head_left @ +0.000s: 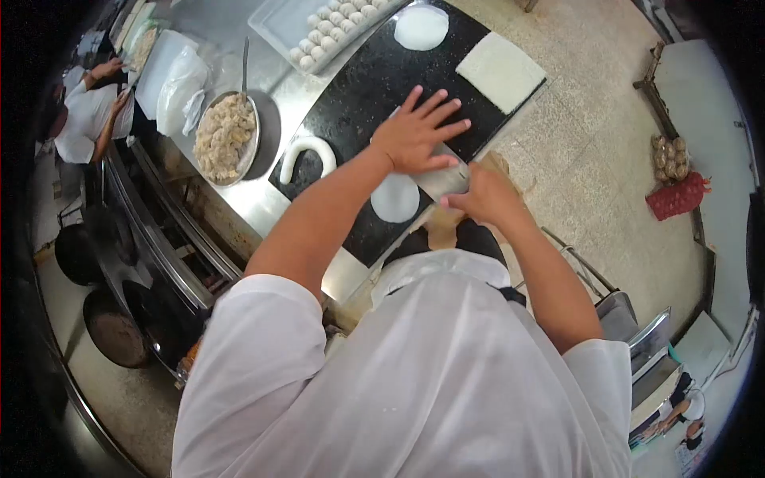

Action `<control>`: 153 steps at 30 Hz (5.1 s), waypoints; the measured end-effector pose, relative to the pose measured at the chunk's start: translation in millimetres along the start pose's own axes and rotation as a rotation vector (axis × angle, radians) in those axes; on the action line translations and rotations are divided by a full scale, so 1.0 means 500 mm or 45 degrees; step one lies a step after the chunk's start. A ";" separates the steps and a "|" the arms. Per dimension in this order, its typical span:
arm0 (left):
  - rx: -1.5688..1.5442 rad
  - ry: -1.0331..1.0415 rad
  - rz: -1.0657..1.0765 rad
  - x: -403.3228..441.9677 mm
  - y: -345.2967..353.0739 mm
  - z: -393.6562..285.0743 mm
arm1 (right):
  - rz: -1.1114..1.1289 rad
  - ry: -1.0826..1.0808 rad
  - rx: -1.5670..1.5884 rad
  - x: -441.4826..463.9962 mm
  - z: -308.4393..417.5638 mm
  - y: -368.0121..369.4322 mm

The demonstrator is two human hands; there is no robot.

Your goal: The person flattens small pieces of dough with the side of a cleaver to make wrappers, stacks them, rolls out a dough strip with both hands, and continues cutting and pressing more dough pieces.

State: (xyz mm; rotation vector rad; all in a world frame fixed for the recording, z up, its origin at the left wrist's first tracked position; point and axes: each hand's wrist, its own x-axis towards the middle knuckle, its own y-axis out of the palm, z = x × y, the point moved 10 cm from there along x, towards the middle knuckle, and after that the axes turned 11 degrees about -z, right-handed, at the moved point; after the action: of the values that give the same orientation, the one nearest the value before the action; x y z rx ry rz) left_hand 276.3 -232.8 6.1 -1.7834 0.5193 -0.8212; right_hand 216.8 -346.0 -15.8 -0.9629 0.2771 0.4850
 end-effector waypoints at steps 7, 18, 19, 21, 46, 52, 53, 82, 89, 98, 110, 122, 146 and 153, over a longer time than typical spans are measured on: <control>-0.302 0.053 0.174 -0.101 0.031 -0.140 | -0.032 -0.125 0.314 -0.124 -0.053 0.134; -0.050 0.034 -0.083 0.010 -0.031 -0.033 | -0.111 0.061 0.334 -0.062 0.015 -0.004; -0.070 0.058 -0.038 -0.024 -0.034 -0.053 | -0.092 0.061 0.331 -0.097 0.000 0.059; -0.130 0.097 0.067 -0.116 -0.032 -0.107 | -0.384 -0.370 0.212 -0.142 0.011 0.137; -0.758 -1.150 -0.185 -0.263 -0.079 0.013 | -0.378 0.241 0.027 -0.280 -0.023 -0.018; -0.770 -1.272 -0.328 -0.295 -0.089 -0.002 | -0.442 -0.152 0.048 -0.027 0.070 -0.021; -0.876 -1.270 -0.406 -0.302 -0.099 -0.007 | -0.411 -0.175 0.061 -0.013 0.088 0.000; -0.487 -1.447 -0.763 -0.119 -0.124 0.139 | -0.456 -0.223 1.054 0.019 -0.160 -0.264; 0.256 -1.549 -1.136 -0.449 -0.242 0.004 | -0.271 0.552 1.546 0.096 -0.162 -0.077; -0.184 -1.430 -1.009 -0.542 -0.222 0.060 | -0.303 -0.483 -0.005 -0.135 0.187 0.000; -0.366 -1.384 -0.930 -0.586 -0.244 0.065 | -0.022 -0.520 -0.352 -0.159 0.308 0.145; 0.258 -0.663 -0.075 -0.291 -0.074 -0.091 | -0.334 -0.038 0.499 -0.264 -0.015 -0.122; -0.010 -0.146 0.160 -0.124 -0.026 -0.057 | 0.118 -0.097 0.290 -0.023 -0.034 0.180; 0.007 0.007 0.095 -0.080 -0.007 -0.043 | 0.029 -0.104 0.047 -0.026 -0.037 0.151</control>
State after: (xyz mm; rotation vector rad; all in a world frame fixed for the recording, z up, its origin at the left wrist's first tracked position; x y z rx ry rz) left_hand 233.6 -217.7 2.7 -1.7471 0.5828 -0.7752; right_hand 167.1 -329.1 -74.3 -0.9024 0.2233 0.5370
